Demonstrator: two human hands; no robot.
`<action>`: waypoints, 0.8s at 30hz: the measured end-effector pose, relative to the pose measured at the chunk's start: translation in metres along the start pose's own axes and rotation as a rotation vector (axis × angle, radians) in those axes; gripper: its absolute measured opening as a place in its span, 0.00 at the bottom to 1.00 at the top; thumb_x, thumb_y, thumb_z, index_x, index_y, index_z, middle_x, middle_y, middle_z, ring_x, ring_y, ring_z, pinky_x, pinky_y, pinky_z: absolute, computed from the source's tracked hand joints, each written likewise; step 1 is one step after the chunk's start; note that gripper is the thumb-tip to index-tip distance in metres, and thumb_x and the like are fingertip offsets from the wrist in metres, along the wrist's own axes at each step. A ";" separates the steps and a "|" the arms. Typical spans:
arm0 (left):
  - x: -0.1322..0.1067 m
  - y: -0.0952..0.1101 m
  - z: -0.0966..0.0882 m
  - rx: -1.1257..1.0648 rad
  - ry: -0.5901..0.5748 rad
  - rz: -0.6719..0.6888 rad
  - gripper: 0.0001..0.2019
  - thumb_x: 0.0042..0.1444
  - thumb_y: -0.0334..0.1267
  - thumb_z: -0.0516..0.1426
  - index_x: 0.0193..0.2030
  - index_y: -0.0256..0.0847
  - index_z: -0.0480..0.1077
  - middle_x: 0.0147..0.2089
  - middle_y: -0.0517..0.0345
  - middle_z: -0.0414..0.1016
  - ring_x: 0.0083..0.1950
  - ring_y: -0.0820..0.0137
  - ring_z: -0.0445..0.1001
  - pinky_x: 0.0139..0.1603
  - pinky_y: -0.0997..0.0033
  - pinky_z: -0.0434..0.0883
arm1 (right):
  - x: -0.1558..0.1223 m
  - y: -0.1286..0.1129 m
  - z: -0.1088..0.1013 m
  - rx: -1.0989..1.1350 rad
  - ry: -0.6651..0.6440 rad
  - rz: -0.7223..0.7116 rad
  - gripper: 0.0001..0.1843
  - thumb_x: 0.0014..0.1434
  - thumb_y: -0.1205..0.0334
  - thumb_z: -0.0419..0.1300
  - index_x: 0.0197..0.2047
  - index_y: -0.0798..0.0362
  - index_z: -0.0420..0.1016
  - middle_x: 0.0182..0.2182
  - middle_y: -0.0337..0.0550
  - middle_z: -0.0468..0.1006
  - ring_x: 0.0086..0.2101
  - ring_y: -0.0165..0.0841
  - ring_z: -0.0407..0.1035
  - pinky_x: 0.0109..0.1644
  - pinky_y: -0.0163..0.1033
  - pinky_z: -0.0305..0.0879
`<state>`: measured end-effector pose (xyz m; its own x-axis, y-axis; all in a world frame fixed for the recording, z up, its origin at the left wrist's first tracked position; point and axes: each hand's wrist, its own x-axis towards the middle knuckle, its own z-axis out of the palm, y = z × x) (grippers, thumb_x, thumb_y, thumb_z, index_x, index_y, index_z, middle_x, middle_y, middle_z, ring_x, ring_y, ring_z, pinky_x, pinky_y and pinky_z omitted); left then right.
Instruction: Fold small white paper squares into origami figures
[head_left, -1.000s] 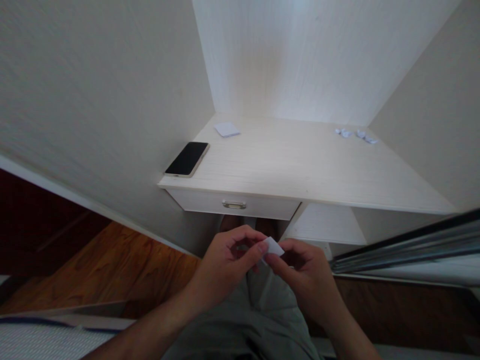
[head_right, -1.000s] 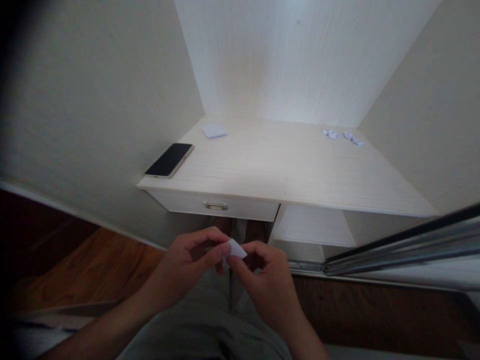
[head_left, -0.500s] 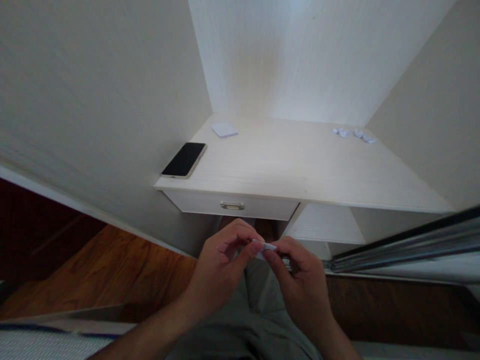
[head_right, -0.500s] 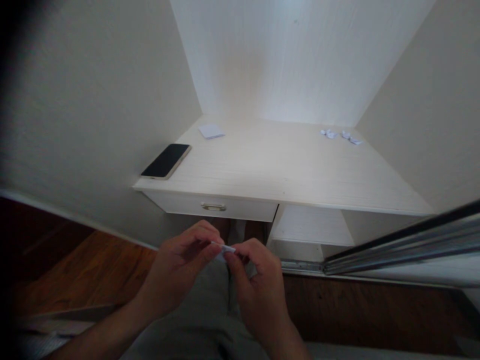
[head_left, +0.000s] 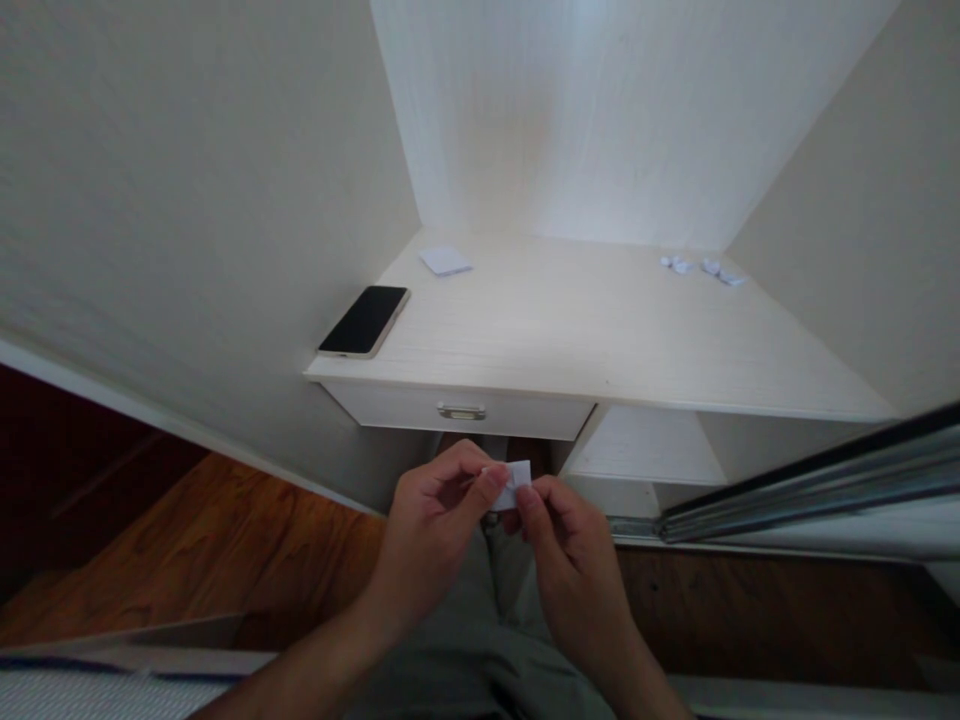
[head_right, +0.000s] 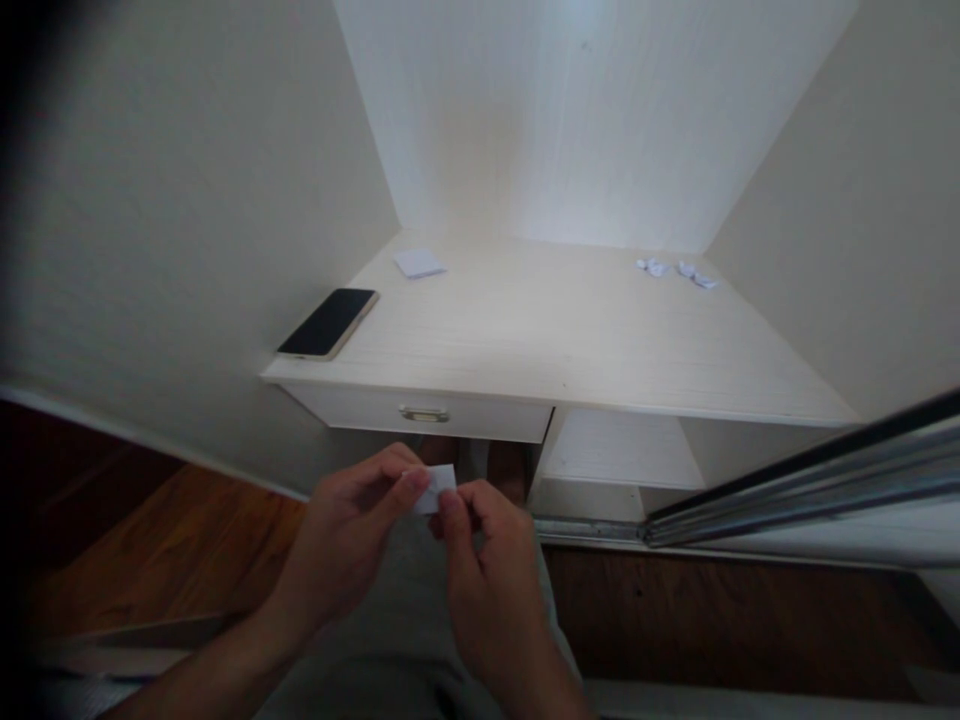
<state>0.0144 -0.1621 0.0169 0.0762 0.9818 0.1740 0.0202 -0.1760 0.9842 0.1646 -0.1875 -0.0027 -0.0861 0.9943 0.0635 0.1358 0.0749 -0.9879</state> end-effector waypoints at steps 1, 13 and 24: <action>0.000 -0.001 -0.001 -0.011 -0.013 -0.039 0.13 0.64 0.39 0.60 0.29 0.37 0.75 0.29 0.60 0.72 0.31 0.73 0.72 0.33 0.75 0.69 | 0.000 0.000 0.000 -0.001 -0.006 0.008 0.20 0.72 0.50 0.52 0.33 0.52 0.73 0.28 0.38 0.74 0.31 0.30 0.67 0.35 0.35 0.59; -0.003 0.009 -0.019 0.229 -0.108 -0.112 0.15 0.63 0.42 0.58 0.26 0.37 0.72 0.24 0.60 0.71 0.27 0.72 0.70 0.30 0.75 0.66 | 0.000 -0.008 -0.015 -0.151 -0.121 -0.051 0.19 0.72 0.54 0.53 0.31 0.52 0.72 0.27 0.37 0.73 0.30 0.31 0.67 0.35 0.36 0.57; 0.003 0.018 -0.031 0.439 -0.404 0.157 0.07 0.66 0.36 0.58 0.37 0.41 0.76 0.38 0.59 0.77 0.40 0.70 0.75 0.43 0.72 0.69 | -0.009 -0.014 -0.031 -0.499 -0.248 -0.277 0.13 0.71 0.67 0.50 0.33 0.52 0.66 0.32 0.41 0.72 0.33 0.33 0.65 0.36 0.39 0.55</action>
<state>-0.0157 -0.1603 0.0366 0.4811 0.8525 0.2047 0.3802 -0.4132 0.8275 0.1939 -0.1955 0.0152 -0.4025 0.8901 0.2141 0.5159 0.4137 -0.7502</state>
